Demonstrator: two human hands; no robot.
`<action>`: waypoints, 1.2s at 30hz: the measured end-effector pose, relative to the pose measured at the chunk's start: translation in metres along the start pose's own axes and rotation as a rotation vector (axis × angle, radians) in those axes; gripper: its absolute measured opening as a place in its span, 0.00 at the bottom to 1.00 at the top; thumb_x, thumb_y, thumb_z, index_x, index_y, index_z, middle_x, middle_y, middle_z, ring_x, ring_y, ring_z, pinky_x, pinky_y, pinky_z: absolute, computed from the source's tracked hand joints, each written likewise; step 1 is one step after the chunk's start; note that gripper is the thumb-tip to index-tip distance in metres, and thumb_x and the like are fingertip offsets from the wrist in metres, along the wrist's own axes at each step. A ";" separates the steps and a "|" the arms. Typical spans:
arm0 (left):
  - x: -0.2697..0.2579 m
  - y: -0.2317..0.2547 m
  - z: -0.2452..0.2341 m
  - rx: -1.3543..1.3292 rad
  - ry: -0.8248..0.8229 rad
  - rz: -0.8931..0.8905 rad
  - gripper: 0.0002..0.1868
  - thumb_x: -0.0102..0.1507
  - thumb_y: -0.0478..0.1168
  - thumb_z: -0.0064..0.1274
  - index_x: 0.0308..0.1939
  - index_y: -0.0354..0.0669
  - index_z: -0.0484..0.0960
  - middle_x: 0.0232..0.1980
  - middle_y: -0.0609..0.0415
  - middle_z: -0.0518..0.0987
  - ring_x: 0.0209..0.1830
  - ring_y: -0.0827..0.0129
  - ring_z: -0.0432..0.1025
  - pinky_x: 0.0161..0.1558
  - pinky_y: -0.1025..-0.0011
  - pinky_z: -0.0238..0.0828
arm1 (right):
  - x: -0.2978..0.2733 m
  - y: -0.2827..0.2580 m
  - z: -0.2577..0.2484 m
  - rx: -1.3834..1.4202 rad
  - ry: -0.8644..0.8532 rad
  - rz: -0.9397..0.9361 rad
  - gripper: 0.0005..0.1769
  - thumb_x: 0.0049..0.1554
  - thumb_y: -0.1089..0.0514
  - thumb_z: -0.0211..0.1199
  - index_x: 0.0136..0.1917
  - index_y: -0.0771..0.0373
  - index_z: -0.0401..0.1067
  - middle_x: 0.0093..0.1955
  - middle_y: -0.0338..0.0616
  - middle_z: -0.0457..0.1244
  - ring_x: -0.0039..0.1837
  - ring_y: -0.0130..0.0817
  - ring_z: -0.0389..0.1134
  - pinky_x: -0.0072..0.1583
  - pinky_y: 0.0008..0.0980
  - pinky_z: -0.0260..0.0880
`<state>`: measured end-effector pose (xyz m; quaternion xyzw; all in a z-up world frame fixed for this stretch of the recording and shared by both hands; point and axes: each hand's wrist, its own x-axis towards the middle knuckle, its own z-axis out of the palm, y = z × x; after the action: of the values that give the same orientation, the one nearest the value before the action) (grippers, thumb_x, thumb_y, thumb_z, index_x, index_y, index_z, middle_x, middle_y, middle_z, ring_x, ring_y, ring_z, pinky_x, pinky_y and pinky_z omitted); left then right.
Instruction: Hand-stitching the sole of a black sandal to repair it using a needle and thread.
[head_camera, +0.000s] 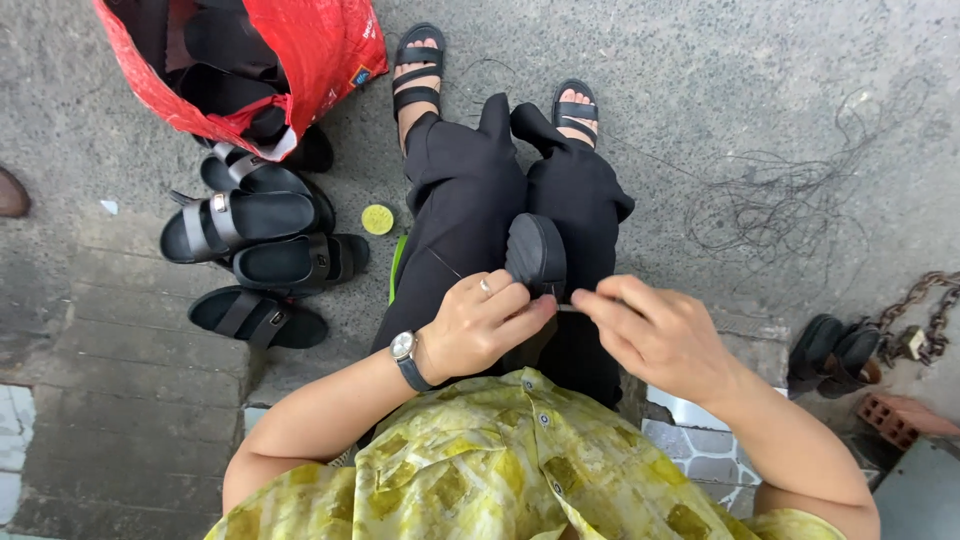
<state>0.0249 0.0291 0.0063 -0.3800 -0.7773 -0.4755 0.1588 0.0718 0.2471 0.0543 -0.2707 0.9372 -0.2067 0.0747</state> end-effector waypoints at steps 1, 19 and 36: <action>-0.003 -0.001 -0.001 0.013 0.012 0.047 0.07 0.62 0.30 0.51 0.29 0.42 0.79 0.25 0.58 0.60 0.19 0.71 0.56 0.21 0.79 0.57 | -0.001 0.002 0.010 -0.092 0.039 -0.024 0.20 0.58 0.59 0.47 0.62 0.51 0.67 0.44 0.35 0.57 0.29 0.29 0.63 0.35 0.27 0.69; 0.004 0.001 -0.023 0.001 -0.049 0.092 0.09 0.59 0.31 0.55 0.25 0.42 0.74 0.26 0.54 0.66 0.19 0.67 0.60 0.22 0.76 0.58 | 0.014 -0.029 0.016 0.517 0.139 0.318 0.08 0.54 0.64 0.60 0.48 0.64 0.72 0.34 0.48 0.66 0.31 0.46 0.68 0.26 0.33 0.68; 0.046 -0.020 -0.038 -0.981 -0.304 -0.558 0.17 0.69 0.42 0.38 0.44 0.41 0.83 0.54 0.47 0.72 0.54 0.60 0.69 0.56 0.65 0.64 | -0.013 -0.026 0.047 0.952 0.149 0.508 0.07 0.55 0.63 0.55 0.46 0.58 0.73 0.30 0.39 0.61 0.26 0.27 0.60 0.29 0.26 0.65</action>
<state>-0.0246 0.0111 0.0407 -0.2540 -0.5510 -0.7438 -0.2804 0.1067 0.2178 0.0231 0.0434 0.7786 -0.6024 0.1702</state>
